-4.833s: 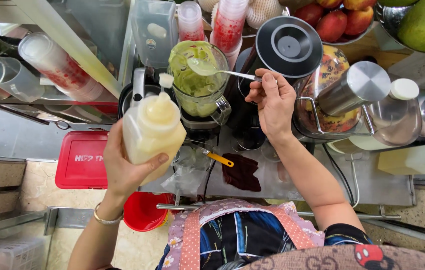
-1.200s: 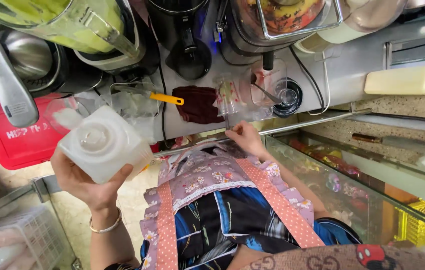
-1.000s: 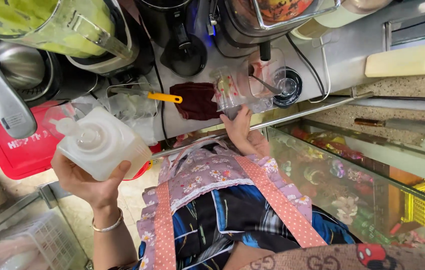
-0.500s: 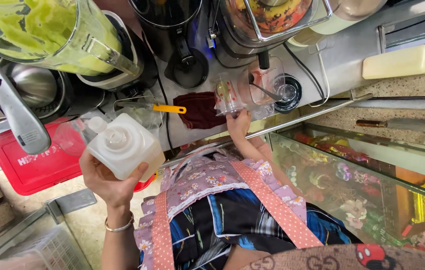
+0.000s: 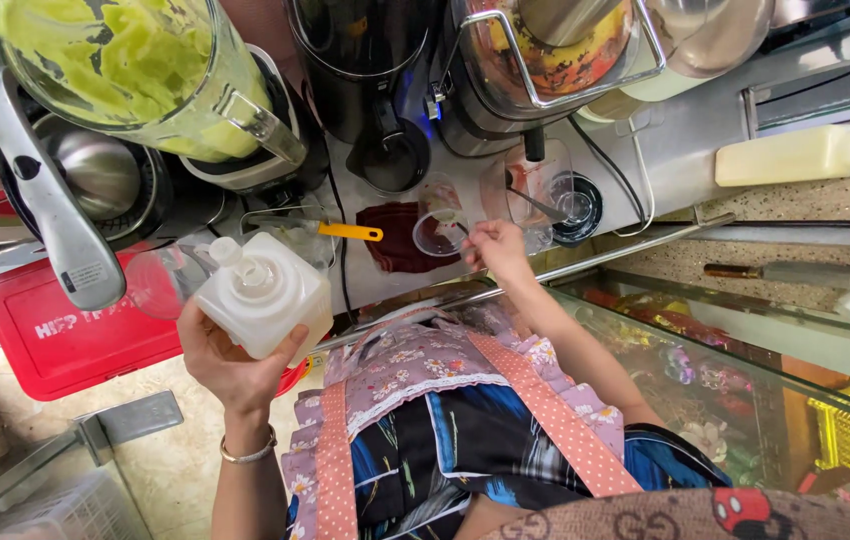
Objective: The person prepares an avocado drink at a juice stall. They pour milk and syrup from squeeze bottles into a blender pitcher containing avocado, run the blender, then scoop the blended green mixture with a spoon into a serving cup.
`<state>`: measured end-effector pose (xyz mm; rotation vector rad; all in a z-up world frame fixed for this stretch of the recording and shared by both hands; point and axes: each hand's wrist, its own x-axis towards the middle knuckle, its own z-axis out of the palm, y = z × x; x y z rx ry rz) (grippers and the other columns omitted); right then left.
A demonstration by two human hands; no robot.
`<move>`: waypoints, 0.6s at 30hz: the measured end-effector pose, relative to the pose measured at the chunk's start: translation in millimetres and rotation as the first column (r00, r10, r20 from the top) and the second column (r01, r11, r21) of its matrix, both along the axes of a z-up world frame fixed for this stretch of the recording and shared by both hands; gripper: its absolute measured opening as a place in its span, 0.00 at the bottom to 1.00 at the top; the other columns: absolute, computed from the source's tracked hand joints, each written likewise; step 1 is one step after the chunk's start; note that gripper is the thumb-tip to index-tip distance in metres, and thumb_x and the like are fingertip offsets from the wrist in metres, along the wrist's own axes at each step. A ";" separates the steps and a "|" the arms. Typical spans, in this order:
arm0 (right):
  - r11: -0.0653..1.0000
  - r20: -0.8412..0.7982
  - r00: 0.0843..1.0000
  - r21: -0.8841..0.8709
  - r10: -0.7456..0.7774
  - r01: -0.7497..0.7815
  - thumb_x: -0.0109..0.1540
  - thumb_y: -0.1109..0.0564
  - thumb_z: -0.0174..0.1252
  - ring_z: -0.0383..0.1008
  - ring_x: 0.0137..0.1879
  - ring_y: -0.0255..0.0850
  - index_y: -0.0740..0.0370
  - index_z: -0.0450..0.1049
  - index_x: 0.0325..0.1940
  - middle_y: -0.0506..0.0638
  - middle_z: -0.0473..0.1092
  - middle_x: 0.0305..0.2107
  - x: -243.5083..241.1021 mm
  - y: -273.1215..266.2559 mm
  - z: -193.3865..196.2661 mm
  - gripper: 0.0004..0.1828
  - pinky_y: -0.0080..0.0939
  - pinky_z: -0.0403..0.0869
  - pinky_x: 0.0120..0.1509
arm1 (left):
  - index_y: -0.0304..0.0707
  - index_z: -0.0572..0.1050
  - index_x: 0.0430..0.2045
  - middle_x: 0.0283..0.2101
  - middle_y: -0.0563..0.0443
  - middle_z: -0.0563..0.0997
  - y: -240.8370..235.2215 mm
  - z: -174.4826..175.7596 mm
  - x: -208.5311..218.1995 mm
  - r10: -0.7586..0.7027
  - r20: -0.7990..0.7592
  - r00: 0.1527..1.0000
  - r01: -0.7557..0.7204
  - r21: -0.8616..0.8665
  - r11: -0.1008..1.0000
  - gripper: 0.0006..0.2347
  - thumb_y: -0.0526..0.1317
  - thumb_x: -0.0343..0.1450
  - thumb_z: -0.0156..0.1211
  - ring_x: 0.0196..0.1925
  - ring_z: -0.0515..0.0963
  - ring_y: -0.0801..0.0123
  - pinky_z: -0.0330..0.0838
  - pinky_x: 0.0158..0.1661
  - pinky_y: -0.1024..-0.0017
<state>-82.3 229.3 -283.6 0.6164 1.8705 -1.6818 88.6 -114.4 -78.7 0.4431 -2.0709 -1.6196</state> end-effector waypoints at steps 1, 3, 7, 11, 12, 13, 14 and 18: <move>1.000 -0.004 1.000 0.003 -0.001 0.001 0.64 0.64 0.54 0.74 0.25 0.43 0.70 0.67 0.50 0.60 0.76 0.32 -9.6 4.3 0.5 0.10 0.42 0.71 0.25 | 0.30 0.63 0.63 0.59 0.45 0.76 0.2 -0.7 -0.2 -0.001 -0.004 1.000 0.001 0.003 1.000 0.39 0.36 0.58 0.82 0.59 0.79 0.64 0.75 0.64 0.64; 0.979 0.083 0.996 -0.198 -0.041 0.057 0.64 0.65 0.55 0.76 0.28 0.41 0.71 0.69 0.53 0.61 0.77 0.34 -29.5 12.1 1.7 0.13 0.39 0.73 0.29 | 0.30 0.63 0.64 0.59 0.45 0.75 0.3 -1.8 -1.0 -0.001 -0.016 1.000 0.002 0.008 1.000 0.39 0.37 0.59 0.82 0.59 0.79 0.64 0.76 0.63 0.65; 0.958 0.101 0.991 -0.263 -0.089 0.112 0.63 0.65 0.55 0.76 0.29 0.42 0.69 0.67 0.55 0.60 0.77 0.33 -45.3 -8.8 51.0 0.16 0.39 0.75 0.31 | 0.30 0.63 0.64 0.59 0.45 0.75 0.1 -3.2 -1.6 0.014 -0.030 0.999 -0.014 0.007 1.000 0.39 0.38 0.59 0.82 0.59 0.78 0.64 0.75 0.63 0.65; 0.974 -0.117 0.993 -0.227 -0.001 -0.026 0.65 0.61 0.58 0.74 0.30 0.36 0.68 0.71 0.50 0.54 0.74 0.32 -57.5 -25.9 84.5 0.11 0.36 0.73 0.32 | 0.29 0.63 0.63 0.58 0.45 0.76 -1.1 -2.7 -1.6 0.030 -0.027 0.999 -0.030 -0.006 1.000 0.39 0.38 0.59 0.82 0.60 0.78 0.63 0.75 0.65 0.64; 0.979 -0.244 0.967 -0.172 0.069 -0.113 0.66 0.59 0.60 0.73 0.31 0.34 0.69 0.73 0.49 0.52 0.73 0.32 -60.8 -30.2 91.8 0.11 0.34 0.72 0.32 | 0.29 0.63 0.63 0.58 0.45 0.76 -1.5 -2.3 -2.0 0.033 -0.028 0.999 -0.033 -0.009 0.999 0.39 0.38 0.59 0.82 0.60 0.78 0.63 0.75 0.65 0.64; 0.978 -0.247 0.967 -0.172 0.071 -0.116 0.66 0.59 0.60 0.73 0.31 0.34 0.69 0.73 0.49 0.52 0.73 0.32 -65.3 -33.0 88.1 0.11 0.34 0.72 0.32 | 0.29 0.63 0.63 0.58 0.45 0.76 -2.1 -2.1 -2.2 0.035 -0.030 0.999 -0.035 -0.009 0.999 0.39 0.38 0.59 0.82 0.60 0.78 0.63 0.75 0.65 0.64; 0.987 -0.393 0.913 -0.058 0.114 -0.148 0.67 0.57 0.60 0.72 0.31 0.32 0.68 0.73 0.48 0.50 0.73 0.32 -69.7 -35.8 84.3 0.10 0.33 0.72 0.33 | 0.29 0.63 0.63 0.58 0.45 0.76 -2.6 -2.0 -2.4 0.034 -0.033 0.999 -0.035 -0.019 0.999 0.39 0.38 0.59 0.82 0.59 0.78 0.63 0.74 0.64 0.65; 0.970 -0.610 0.757 0.201 0.232 -0.136 0.70 0.52 0.56 0.72 0.31 0.32 0.65 0.73 0.47 0.50 0.74 0.30 -78.1 -49.9 90.2 0.12 0.34 0.72 0.36 | 0.29 0.64 0.63 0.58 0.44 0.76 -3.8 1.6 -3.9 0.030 -0.032 0.999 -0.032 -0.042 0.999 0.39 0.36 0.58 0.82 0.60 0.78 0.63 0.74 0.64 0.65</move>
